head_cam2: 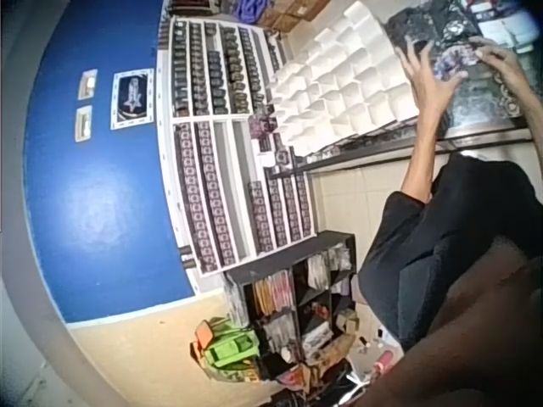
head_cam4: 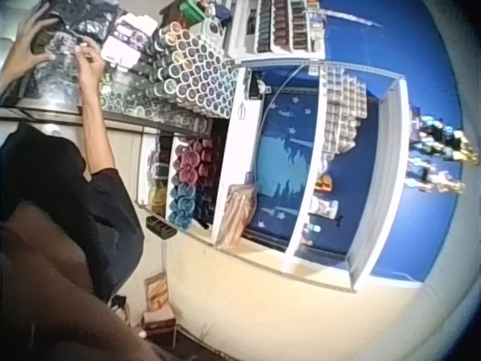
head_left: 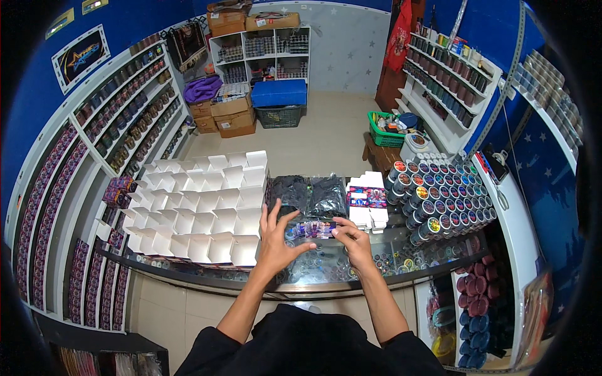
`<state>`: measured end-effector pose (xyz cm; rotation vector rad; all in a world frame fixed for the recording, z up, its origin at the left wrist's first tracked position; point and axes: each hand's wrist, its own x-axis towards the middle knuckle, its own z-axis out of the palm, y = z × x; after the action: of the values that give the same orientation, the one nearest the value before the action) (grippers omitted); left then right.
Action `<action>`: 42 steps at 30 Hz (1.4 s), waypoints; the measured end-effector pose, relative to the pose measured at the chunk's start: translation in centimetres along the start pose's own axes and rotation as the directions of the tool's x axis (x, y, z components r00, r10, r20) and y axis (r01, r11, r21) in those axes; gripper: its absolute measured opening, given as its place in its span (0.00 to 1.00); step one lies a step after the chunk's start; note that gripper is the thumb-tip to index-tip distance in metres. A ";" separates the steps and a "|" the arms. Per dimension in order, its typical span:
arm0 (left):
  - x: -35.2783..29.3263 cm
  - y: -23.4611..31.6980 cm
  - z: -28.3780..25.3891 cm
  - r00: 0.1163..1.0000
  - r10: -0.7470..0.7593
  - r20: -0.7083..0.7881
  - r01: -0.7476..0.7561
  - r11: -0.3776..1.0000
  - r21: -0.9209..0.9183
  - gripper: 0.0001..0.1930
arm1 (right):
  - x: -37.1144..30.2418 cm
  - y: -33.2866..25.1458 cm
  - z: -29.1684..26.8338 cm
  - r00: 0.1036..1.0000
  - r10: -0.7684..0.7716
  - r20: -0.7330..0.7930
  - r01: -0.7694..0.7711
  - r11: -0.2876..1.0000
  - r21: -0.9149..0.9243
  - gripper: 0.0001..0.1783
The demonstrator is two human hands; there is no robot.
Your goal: Assembling and folding small toy packaging boxes on a counter.
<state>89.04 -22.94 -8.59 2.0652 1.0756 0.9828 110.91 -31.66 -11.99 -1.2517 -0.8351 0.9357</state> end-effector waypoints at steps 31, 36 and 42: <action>1.2 0.3 -2.7 0.934 0.355 0.039 -0.357 0.926 0.126 0.28 | -0.7 -6.5 -0.5 0.866 -0.336 0.369 0.497 0.657 -0.568 0.38; 1.4 0.1 -3.0 0.931 0.361 0.042 -0.364 0.922 0.135 0.29 | -0.1 -6.2 -0.4 0.846 -0.356 0.398 0.531 0.625 -0.572 0.31; 1.7 0.4 -3.3 0.923 0.380 0.061 -0.385 0.914 0.128 0.30 | 0.0 -6.4 -0.5 0.840 -0.366 0.401 0.538 0.656 -0.529 0.30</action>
<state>87.14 -21.08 -5.94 2.4583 0.7495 1.0762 112.11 -32.25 -5.76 -1.3798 -1.6948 0.3979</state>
